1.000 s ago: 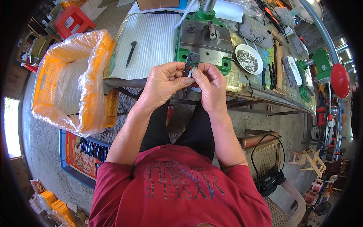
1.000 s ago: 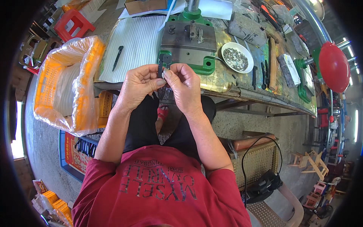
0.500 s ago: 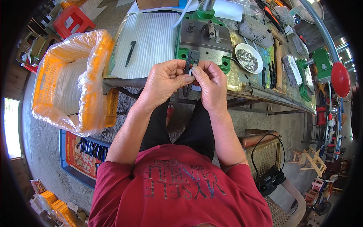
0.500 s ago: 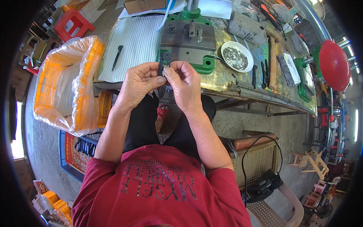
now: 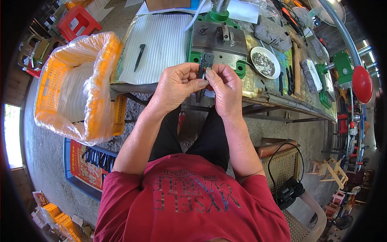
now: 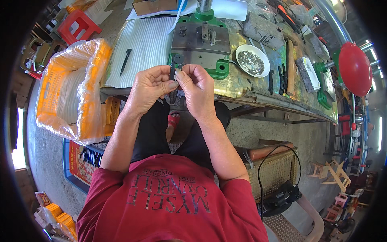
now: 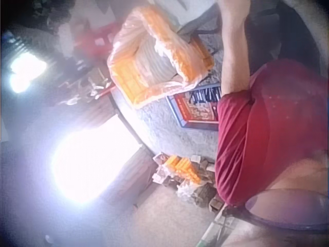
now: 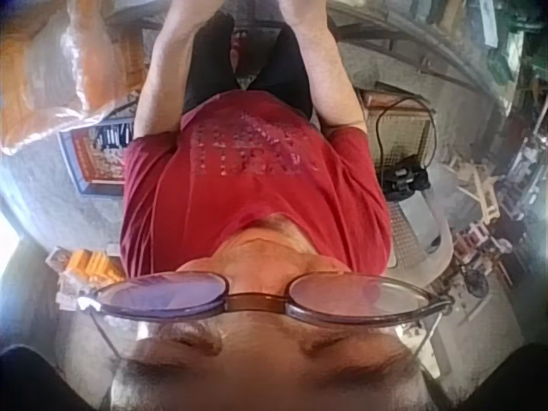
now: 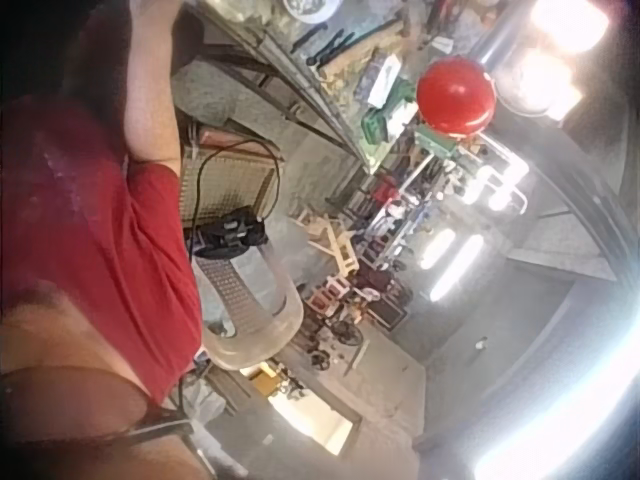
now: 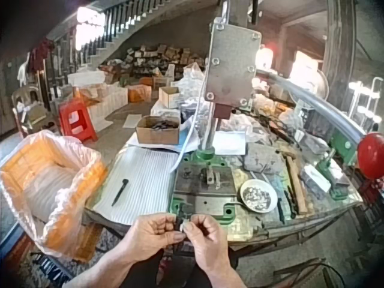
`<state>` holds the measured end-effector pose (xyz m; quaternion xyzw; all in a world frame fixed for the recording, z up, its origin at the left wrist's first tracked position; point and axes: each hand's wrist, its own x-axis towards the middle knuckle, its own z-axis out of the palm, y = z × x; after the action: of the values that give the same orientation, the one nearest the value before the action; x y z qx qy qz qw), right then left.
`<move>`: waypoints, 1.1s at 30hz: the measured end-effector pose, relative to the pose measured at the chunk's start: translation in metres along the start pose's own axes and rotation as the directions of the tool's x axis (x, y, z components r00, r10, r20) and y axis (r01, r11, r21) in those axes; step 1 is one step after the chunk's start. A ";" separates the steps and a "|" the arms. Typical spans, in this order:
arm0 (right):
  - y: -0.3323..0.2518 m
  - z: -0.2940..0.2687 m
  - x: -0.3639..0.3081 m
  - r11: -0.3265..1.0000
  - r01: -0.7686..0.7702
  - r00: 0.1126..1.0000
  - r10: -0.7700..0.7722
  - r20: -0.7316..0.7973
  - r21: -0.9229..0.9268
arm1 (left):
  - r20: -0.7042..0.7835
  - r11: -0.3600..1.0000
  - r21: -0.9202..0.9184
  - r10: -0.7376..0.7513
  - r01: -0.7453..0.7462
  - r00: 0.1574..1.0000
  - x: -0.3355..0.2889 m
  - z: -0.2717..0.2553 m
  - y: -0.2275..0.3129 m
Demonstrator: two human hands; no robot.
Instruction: The person assembles black plastic pieces by hand and places them into a blue tray. The person then removes a foam sheet from a yellow basket and unloads black plastic pieces onto the table.
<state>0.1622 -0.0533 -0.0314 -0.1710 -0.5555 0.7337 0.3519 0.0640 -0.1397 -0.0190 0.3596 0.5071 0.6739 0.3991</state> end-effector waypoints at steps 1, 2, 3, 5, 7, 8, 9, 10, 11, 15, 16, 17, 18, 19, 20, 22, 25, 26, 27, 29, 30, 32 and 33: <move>0.000 0.000 0.000 1.000 0.009 1.000 -0.009 -0.004 -0.003 | 0.007 1.000 -0.022 -0.001 0.001 1.000 0.000 0.001 0.001; 0.000 0.000 0.000 1.000 0.009 1.000 -0.009 -0.004 -0.003 | 0.007 1.000 -0.023 -0.001 0.001 1.000 0.000 0.000 0.001; -0.001 0.001 0.000 1.000 0.009 1.000 -0.009 -0.004 -0.003 | 0.002 1.000 -0.003 -0.002 0.002 1.000 0.000 0.000 0.001; -0.001 0.001 0.000 1.000 0.009 1.000 -0.009 -0.004 -0.003 | -0.003 1.000 0.017 -0.003 0.003 1.000 0.001 0.000 0.000; -0.001 0.001 0.001 1.000 0.012 1.000 -0.012 -0.007 -0.022 | -0.017 1.000 0.026 0.007 -0.007 1.000 0.001 0.000 -0.002; -0.001 0.001 0.001 1.000 0.011 1.000 -0.012 -0.007 -0.021 | -0.017 1.000 0.026 0.007 -0.007 1.000 0.001 0.000 -0.002; -0.001 0.001 0.001 1.000 0.015 1.000 -0.015 -0.009 -0.022 | -0.016 1.000 0.026 0.002 -0.002 1.000 0.002 0.000 -0.001; 0.000 0.000 0.002 1.000 0.018 1.000 -0.018 -0.011 -0.022 | -0.016 1.000 0.025 -0.003 0.003 1.000 0.002 0.000 -0.001; 0.000 0.000 0.002 1.000 0.018 1.000 -0.018 -0.011 -0.023 | -0.016 1.000 0.025 -0.003 0.004 1.000 0.003 0.000 0.000; -0.001 -0.001 0.005 0.999 0.019 1.000 -0.019 -0.016 -0.045 | 0.004 0.999 0.039 0.013 -0.013 1.000 0.006 0.001 0.002; -0.001 -0.001 0.006 0.998 0.020 1.000 -0.021 -0.020 -0.068 | 0.002 0.999 0.048 0.016 -0.016 1.000 0.007 0.001 0.003; -0.002 -0.001 0.007 0.998 0.019 1.000 -0.021 -0.020 -0.067 | 0.001 0.999 0.048 0.016 -0.016 1.000 0.008 0.001 0.005; -0.001 -0.001 0.009 0.999 0.027 0.999 -0.028 -0.021 -0.041 | 0.011 0.997 0.081 0.006 -0.007 1.000 0.009 0.001 0.008; -0.001 -0.001 0.010 0.999 0.034 0.999 -0.035 -0.022 -0.015 | 0.020 0.994 0.114 -0.005 0.002 1.000 0.010 0.000 0.010; -0.001 -0.001 0.011 0.999 0.034 0.999 -0.034 -0.022 -0.015 | 0.020 0.993 0.114 -0.005 0.003 1.000 0.011 0.000 0.010; -0.003 -0.003 0.013 0.997 0.051 0.998 -0.052 -0.027 -0.063 | 0.018 0.991 0.130 0.014 -0.017 1.000 0.014 0.001 0.010; -0.003 -0.004 0.017 0.995 0.074 0.997 -0.076 -0.028 -0.065 | 0.001 0.982 0.189 -0.029 0.028 1.000 0.019 0.001 0.012; -0.003 -0.005 0.019 0.995 0.074 0.997 -0.076 -0.029 -0.065 | 0.002 0.982 0.189 -0.030 0.029 1.000 0.021 0.001 0.013; -0.004 -0.005 0.020 0.996 0.077 0.997 -0.078 -0.023 -0.046 | -0.003 0.980 0.201 -0.007 0.007 1.000 0.022 0.002 0.014; -0.006 -0.004 0.022 0.997 0.080 0.997 -0.080 -0.016 -0.025 | -0.009 0.977 0.213 0.016 -0.014 1.000 0.024 0.002 0.014; -0.008 -0.004 0.023 0.996 0.080 0.997 -0.080 -0.022 -0.031 | 0.010 0.977 0.209 0.030 -0.031 1.000 0.026 0.001 0.014; -0.012 -0.005 0.024 0.996 0.080 0.996 -0.081 -0.029 -0.037 | 0.031 0.978 0.204 0.043 -0.049 0.999 0.029 0.002 0.014; -0.012 -0.004 0.025 0.996 0.082 0.996 -0.083 -0.035 -0.032 | 0.026 0.972 0.229 0.045 -0.050 0.999 0.029 0.002 0.015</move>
<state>0.1520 -0.0313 -0.0180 -0.1667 -0.5669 0.7068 0.3890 0.0506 -0.1149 -0.0020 0.4223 0.5688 0.6163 0.3440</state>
